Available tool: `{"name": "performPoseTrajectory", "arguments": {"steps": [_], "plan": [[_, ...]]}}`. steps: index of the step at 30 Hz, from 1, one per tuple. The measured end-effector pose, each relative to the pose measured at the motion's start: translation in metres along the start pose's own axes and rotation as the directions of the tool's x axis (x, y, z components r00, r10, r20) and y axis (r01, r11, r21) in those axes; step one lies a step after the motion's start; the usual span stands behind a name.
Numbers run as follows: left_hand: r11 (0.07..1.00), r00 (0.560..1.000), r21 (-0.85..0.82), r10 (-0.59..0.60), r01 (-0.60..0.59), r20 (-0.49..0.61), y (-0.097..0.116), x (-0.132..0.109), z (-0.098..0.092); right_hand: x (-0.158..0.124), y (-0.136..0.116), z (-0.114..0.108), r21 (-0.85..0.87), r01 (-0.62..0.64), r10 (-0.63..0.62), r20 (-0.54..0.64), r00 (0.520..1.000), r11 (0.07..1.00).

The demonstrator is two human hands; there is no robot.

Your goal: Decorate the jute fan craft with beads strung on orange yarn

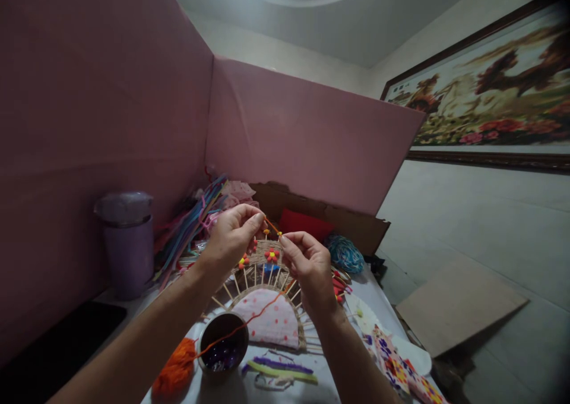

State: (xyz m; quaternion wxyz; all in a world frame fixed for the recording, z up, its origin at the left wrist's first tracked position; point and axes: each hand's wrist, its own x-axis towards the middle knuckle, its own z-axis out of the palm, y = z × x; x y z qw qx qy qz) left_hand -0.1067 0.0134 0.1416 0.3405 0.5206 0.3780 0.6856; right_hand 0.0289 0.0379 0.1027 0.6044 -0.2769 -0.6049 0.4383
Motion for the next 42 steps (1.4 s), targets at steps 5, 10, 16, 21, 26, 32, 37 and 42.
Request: {"name": "performPoseTrajectory", "arguments": {"steps": [5,10,16,21,26,32,37,42], "plan": [[0.986,0.999,-0.167,-0.034,0.027,-0.037,0.001,0.0,0.0,0.002,0.003,-0.001,0.047,-0.056,0.057,-0.008,0.998,0.997],[0.915,0.995,-0.393,-0.074,0.093,0.064,0.0,0.001,-0.004,0.002,0.003,-0.001,0.012,-0.003,0.003,-0.023,1.0,1.0],[0.831,0.981,-0.53,-0.087,0.168,0.175,-0.002,0.002,-0.005,0.0,0.003,0.0,-0.127,0.1,-0.106,-0.041,0.993,0.987],[0.86,0.986,-0.495,-0.054,0.125,0.155,-0.001,0.002,-0.003,-0.001,0.007,0.0,-0.147,0.097,-0.1,-0.017,0.995,0.984],[0.891,0.992,-0.446,-0.039,0.09,0.123,-0.003,0.002,-0.003,-0.002,0.007,0.0,-0.183,0.121,-0.125,-0.012,0.992,0.976],[0.914,0.996,-0.403,-0.009,0.043,0.087,-0.002,0.003,-0.003,-0.006,0.006,0.002,-0.316,0.183,-0.195,-0.006,0.981,0.931],[0.952,0.999,-0.306,0.016,0.0,0.05,-0.001,0.002,-0.002,-0.003,0.005,0.002,-0.149,0.085,-0.086,0.002,0.996,0.985],[0.979,0.978,0.11,0.156,-0.171,0.139,-0.006,0.002,-0.005,0.005,0.006,0.0,0.137,-0.205,0.194,0.091,0.977,0.969]]}}
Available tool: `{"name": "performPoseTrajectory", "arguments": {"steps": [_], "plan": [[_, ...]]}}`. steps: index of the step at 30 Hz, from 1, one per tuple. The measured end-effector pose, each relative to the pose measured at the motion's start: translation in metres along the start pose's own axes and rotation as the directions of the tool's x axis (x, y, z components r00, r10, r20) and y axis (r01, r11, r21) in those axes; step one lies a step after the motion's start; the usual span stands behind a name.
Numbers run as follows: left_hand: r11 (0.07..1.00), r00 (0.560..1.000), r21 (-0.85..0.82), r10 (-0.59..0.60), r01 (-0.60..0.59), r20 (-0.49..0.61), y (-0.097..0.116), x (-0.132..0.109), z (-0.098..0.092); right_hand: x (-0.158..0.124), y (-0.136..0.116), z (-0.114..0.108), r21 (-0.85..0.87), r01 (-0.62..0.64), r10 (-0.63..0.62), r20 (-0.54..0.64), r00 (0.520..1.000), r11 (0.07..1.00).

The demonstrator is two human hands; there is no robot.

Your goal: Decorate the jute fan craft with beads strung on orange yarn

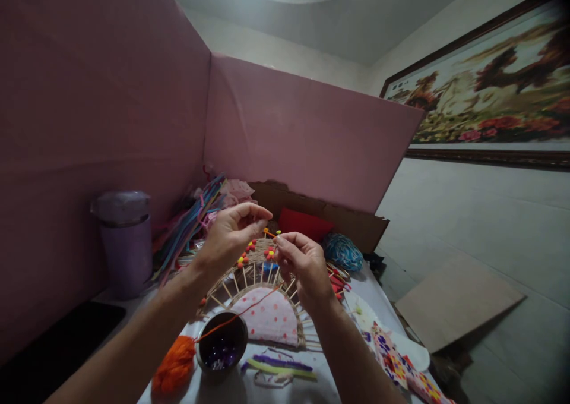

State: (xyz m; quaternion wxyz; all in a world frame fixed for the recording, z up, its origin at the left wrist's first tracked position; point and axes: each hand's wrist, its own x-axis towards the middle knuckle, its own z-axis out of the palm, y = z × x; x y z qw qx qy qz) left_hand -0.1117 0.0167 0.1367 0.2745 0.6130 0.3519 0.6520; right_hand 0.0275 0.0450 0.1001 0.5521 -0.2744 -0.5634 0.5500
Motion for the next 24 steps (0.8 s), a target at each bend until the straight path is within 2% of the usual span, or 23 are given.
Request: {"name": "performPoseTrajectory", "arguments": {"steps": [3,5,7,10,17,24], "plan": [[0.932,0.966,0.271,0.2,-0.239,0.162,-0.005,0.001,0.0,0.001,-0.001,-0.001,0.096,-0.086,0.081,0.055,0.995,0.992],[0.856,0.922,0.355,0.305,-0.376,0.24,-0.01,0.001,0.001,-0.001,-0.002,-0.002,0.141,-0.132,0.12,0.09,0.989,0.981],[0.797,0.891,0.405,0.363,-0.448,0.273,-0.015,0.002,0.002,-0.002,-0.002,-0.002,0.159,-0.166,0.15,0.111,0.982,0.973],[0.748,0.882,0.47,0.377,-0.469,0.281,-0.019,0.003,0.002,-0.001,-0.003,-0.003,0.157,-0.183,0.166,0.117,0.979,0.97],[0.715,0.917,0.575,0.291,-0.399,0.275,-0.017,0.003,0.0,0.001,-0.003,-0.003,0.159,-0.198,0.172,0.165,0.971,0.967],[0.663,0.895,0.601,0.321,-0.447,0.311,-0.018,0.003,0.0,0.001,-0.002,-0.003,0.082,-0.197,0.19,0.078,0.979,0.977]]}}
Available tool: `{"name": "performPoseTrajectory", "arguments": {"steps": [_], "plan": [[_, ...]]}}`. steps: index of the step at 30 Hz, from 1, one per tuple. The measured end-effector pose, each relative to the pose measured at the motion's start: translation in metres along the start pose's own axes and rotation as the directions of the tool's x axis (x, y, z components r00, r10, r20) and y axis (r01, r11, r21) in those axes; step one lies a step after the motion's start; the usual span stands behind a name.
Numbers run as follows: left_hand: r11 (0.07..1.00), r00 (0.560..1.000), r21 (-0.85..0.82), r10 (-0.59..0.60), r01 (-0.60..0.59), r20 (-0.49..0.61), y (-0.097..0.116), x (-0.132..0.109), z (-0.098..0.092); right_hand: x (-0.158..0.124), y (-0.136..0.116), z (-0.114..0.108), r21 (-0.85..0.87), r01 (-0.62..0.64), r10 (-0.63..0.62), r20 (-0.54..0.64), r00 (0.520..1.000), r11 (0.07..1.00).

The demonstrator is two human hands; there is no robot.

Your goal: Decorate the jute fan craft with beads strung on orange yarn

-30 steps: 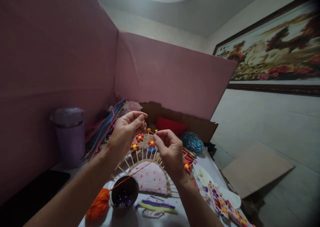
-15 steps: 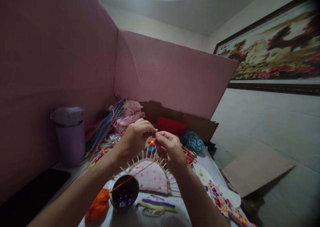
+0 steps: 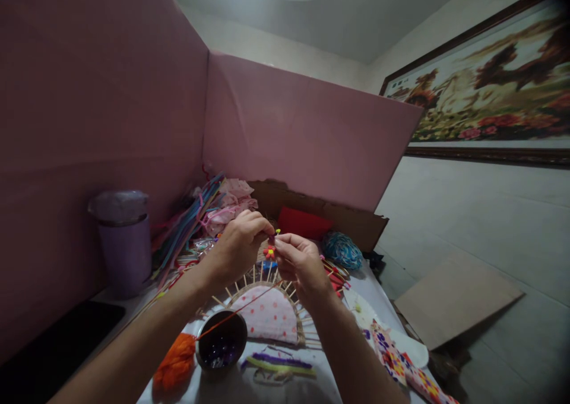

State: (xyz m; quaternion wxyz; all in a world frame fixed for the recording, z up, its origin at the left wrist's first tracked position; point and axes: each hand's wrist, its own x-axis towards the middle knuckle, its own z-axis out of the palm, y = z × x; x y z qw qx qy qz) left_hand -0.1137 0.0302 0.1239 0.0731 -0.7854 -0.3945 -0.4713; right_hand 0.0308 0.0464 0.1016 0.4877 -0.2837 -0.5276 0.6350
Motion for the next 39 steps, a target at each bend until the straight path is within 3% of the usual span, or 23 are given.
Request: {"name": "performPoseTrajectory", "arguments": {"steps": [11,15,19,22,25,27,29,31,32,35,39], "plan": [[0.999,0.999,-0.009,0.034,-0.034,0.006,0.003,0.001,-0.003,-0.001,0.0,0.003,-0.026,0.063,-0.063,-0.009,0.998,0.998],[1.0,0.999,0.009,0.021,-0.021,-0.037,-0.006,0.0,-0.004,0.0,0.0,0.0,0.028,0.022,-0.023,0.014,1.0,0.999],[0.985,0.987,0.131,-0.095,0.113,-0.133,-0.022,0.0,-0.01,0.002,-0.001,-0.005,0.143,-0.06,0.052,0.063,0.997,0.988],[0.951,0.947,0.208,-0.169,0.229,-0.272,-0.026,0.002,-0.016,0.004,-0.002,-0.008,0.209,-0.094,0.088,0.038,0.995,0.973],[0.936,0.899,0.125,-0.27,0.329,-0.345,-0.021,0.003,-0.022,0.006,0.0,-0.009,0.232,-0.071,0.076,-0.012,0.997,0.97],[0.907,0.876,-0.06,-0.418,0.417,-0.239,-0.013,0.004,-0.023,0.006,0.002,-0.009,0.227,-0.046,0.052,-0.022,0.998,0.973],[0.805,0.833,-0.239,-0.553,0.543,0.029,-0.005,0.004,-0.022,0.006,0.003,-0.009,0.217,-0.026,0.028,-0.007,1.0,0.976],[0.665,0.743,-0.331,-0.597,0.669,0.302,0.002,0.003,-0.017,0.006,0.003,-0.008,0.203,-0.017,0.015,0.01,1.0,0.979],[0.596,0.7,-0.367,-0.601,0.714,0.386,0.004,0.002,-0.014,0.005,0.003,-0.007,0.194,-0.014,0.012,0.015,1.0,0.981],[0.407,0.636,-0.498,-0.595,0.766,0.492,0.007,0.0,-0.002,0.002,0.001,-0.004,0.149,-0.015,0.01,0.03,0.999,0.989],[0.231,0.647,-0.67,-0.595,0.705,0.476,0.004,-0.003,0.007,0.0,0.0,-0.002,0.096,-0.02,0.016,0.048,0.999,0.995]]}}
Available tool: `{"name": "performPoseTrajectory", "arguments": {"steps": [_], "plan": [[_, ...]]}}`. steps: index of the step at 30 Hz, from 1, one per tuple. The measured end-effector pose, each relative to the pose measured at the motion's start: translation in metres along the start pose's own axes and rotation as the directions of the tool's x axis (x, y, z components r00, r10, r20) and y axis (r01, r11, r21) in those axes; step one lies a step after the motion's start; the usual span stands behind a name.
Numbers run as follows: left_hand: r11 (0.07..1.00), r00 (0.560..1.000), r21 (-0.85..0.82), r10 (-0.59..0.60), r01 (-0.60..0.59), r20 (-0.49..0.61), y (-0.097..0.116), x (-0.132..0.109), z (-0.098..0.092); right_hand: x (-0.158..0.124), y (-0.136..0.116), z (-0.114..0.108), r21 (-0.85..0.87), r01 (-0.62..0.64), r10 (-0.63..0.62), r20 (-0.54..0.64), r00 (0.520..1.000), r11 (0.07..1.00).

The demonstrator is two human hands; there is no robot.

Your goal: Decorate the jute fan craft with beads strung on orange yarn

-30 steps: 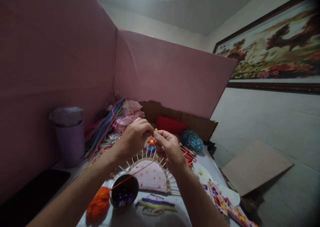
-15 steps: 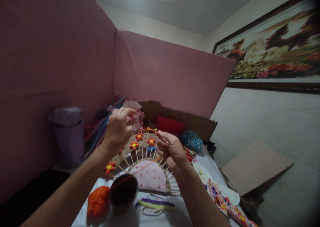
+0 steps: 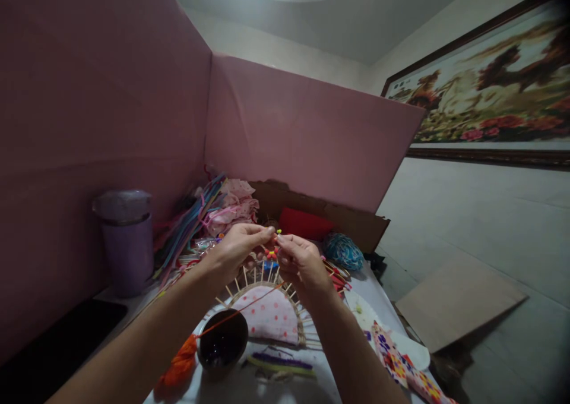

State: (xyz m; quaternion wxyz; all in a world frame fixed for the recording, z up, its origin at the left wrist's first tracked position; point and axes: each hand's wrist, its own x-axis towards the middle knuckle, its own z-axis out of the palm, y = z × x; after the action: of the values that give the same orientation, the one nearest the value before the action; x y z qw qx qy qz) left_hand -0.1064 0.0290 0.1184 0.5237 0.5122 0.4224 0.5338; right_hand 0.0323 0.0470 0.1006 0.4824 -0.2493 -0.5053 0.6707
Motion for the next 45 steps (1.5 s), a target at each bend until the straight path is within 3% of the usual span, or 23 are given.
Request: {"name": "performPoseTrajectory", "arguments": {"steps": [6,20,24,30,37,45], "plan": [[0.99,0.993,-0.085,0.112,-0.115,-0.045,-0.001,0.002,0.0,0.001,0.001,0.001,0.006,-0.039,0.039,0.029,0.999,0.999],[0.973,0.982,-0.133,0.183,-0.189,-0.054,0.007,-0.002,-0.003,-0.001,0.004,0.003,-0.053,-0.031,0.035,0.075,0.997,0.998],[0.963,0.988,-0.221,0.149,-0.152,-0.032,0.016,-0.005,-0.006,-0.001,0.008,0.006,-0.075,-0.034,0.038,0.045,0.998,0.997],[0.967,0.992,-0.224,0.123,-0.124,-0.018,0.015,-0.005,-0.008,0.001,0.014,0.011,-0.034,-0.037,0.039,0.062,0.997,0.999],[0.961,0.991,-0.277,-0.024,-0.014,-0.135,0.015,0.001,-0.013,0.001,0.013,0.009,0.022,-0.095,0.093,0.083,0.992,0.995],[0.935,0.961,-0.331,0.03,-0.124,-0.276,0.014,0.011,-0.032,0.002,0.013,0.006,0.019,-0.133,0.133,0.035,0.991,0.991]]}}
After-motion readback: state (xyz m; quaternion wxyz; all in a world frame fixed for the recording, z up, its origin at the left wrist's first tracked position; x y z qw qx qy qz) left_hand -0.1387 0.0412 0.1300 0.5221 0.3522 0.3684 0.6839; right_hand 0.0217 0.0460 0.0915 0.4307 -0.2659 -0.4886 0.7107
